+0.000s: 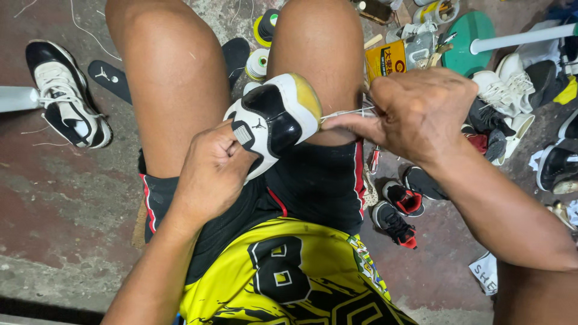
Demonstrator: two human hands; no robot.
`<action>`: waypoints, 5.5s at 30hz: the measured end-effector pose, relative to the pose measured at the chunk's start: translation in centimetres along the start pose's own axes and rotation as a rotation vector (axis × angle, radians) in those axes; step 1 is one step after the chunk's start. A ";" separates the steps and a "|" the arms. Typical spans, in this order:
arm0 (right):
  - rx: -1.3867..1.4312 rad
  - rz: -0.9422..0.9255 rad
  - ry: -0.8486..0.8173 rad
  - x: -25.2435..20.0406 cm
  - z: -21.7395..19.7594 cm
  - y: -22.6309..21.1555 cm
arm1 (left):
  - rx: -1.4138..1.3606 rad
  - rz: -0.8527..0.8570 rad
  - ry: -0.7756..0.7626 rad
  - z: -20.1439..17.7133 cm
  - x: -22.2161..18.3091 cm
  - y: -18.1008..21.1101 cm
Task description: The person stitches the sole of a sneaker using a needle and thread, pulling the thread tight and passing it through the material multiple times.
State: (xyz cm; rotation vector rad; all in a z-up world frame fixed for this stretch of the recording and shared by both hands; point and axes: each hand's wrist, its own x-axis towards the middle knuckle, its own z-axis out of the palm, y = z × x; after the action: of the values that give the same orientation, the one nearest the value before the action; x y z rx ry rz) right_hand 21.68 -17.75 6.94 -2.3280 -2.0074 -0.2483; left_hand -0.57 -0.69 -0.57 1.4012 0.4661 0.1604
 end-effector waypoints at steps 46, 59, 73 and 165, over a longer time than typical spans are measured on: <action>1.101 0.316 -0.232 -3.3 3.5 -2.0 | 0.005 0.167 -0.012 2.5 0.8 7.6; 1.038 0.317 0.008 -1.1 -1.8 -3.6 | 0.476 0.276 -0.022 4.6 0.4 7.1; 0.152 0.840 -0.333 -14.9 1.9 14.8 | 0.398 0.284 0.015 4.8 -0.3 6.1; 0.726 0.591 -0.271 -0.4 1.2 -6.2 | 0.532 0.375 0.502 -1.6 -3.3 -1.1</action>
State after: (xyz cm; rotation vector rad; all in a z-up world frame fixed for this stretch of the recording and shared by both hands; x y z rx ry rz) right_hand 15.65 -16.99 5.33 -2.3481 -1.0811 0.7221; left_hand -4.31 -0.70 -1.02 1.9730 0.6866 0.7486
